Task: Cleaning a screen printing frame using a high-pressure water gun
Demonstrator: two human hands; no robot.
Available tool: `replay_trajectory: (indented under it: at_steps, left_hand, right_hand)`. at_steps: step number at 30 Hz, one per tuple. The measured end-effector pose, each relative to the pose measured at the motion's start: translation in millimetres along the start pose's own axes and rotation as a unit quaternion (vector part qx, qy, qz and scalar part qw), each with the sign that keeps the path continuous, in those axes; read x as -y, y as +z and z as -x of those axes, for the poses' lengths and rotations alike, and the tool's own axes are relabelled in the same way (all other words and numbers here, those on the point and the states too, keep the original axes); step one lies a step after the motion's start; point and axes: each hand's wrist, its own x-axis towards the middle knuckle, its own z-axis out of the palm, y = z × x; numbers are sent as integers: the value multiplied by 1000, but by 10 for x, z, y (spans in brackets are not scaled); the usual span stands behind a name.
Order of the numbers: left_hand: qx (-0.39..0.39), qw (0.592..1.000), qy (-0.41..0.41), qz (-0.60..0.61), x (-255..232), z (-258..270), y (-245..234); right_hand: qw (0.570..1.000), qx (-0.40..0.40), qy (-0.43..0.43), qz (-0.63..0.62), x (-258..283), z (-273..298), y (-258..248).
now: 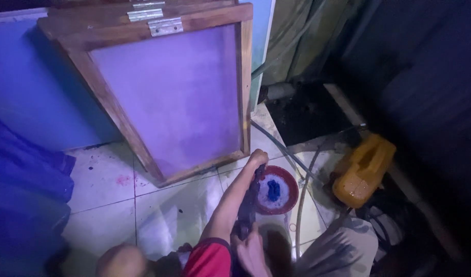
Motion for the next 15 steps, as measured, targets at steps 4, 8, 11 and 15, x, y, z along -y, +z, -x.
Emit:
replay_trajectory:
  at_steps: [4, 8, 11, 15]
  left_hand:
    - [-38, 994, 96, 40, -50, -18, 15]
    - [22, 989, 1, 145, -169, -55, 30]
    - [0, 982, -19, 187, -162, -56, 96]
    - [3, 939, -118, 323, -177, 170, -68]
  right_hand:
    - [1000, -6, -29, 0, -134, -68, 56]
    - [998, -18, -49, 34, -231, -129, 45]
    - [998, -34, -42, 42, -157, -72, 2]
    - [1000, -6, -15, -9, -67, -62, -27]
